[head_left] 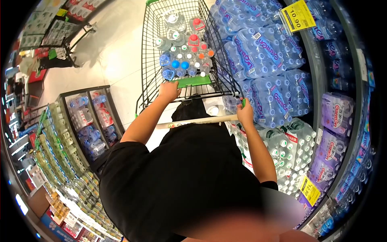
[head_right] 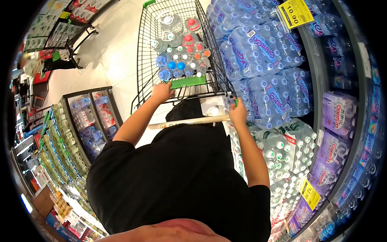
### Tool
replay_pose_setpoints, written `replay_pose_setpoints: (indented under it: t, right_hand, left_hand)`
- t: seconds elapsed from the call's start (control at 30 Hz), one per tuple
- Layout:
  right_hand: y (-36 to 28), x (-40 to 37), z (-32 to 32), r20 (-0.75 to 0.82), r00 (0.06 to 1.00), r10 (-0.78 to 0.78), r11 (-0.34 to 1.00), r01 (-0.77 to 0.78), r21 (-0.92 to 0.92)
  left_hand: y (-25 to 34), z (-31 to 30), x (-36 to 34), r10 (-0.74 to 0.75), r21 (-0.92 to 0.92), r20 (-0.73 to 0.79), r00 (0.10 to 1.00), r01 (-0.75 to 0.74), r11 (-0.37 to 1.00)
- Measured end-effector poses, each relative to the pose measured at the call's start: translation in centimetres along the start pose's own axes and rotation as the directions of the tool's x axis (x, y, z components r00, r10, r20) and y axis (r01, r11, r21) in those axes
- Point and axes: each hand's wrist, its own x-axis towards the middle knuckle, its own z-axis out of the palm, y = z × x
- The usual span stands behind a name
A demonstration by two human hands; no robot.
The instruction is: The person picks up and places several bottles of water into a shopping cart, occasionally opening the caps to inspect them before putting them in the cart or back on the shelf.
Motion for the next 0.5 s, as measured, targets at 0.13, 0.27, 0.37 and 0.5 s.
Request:
replay_pose_setpoints:
  t: [0.13, 0.27, 0.37, 0.5]
  right_hand:
    - [-2.9, 1.5, -0.5, 0.037, 0.999, 0.039, 0.999, -0.039, 0.014]
    - [-5.3, 3.5, -0.7, 0.096, 0.992, 0.083, 0.992, -0.091, 0.083]
    - [-7.2, 4.8, -0.3, 0.113, 0.985, 0.127, 0.984, -0.139, 0.111]
    - [-9.8, 6.1, 0.3, 0.093, 0.986, 0.136, 0.984, -0.146, 0.103]
  left_hand:
    - [-1.0, 2.7, 9.8, -0.096, -0.308, 0.226, 0.969, 0.164, 0.937]
    - [-1.7, 6.9, 19.3, -0.107, -0.267, 0.348, 0.931, 0.208, 0.941]
    - [-1.6, 10.0, 25.3, -0.218, -0.339, 0.397, 0.891, 0.363, 0.868]
    - [-1.6, 9.6, 28.8, -0.434, -0.317, 0.436, 0.788, 0.586, 0.746]
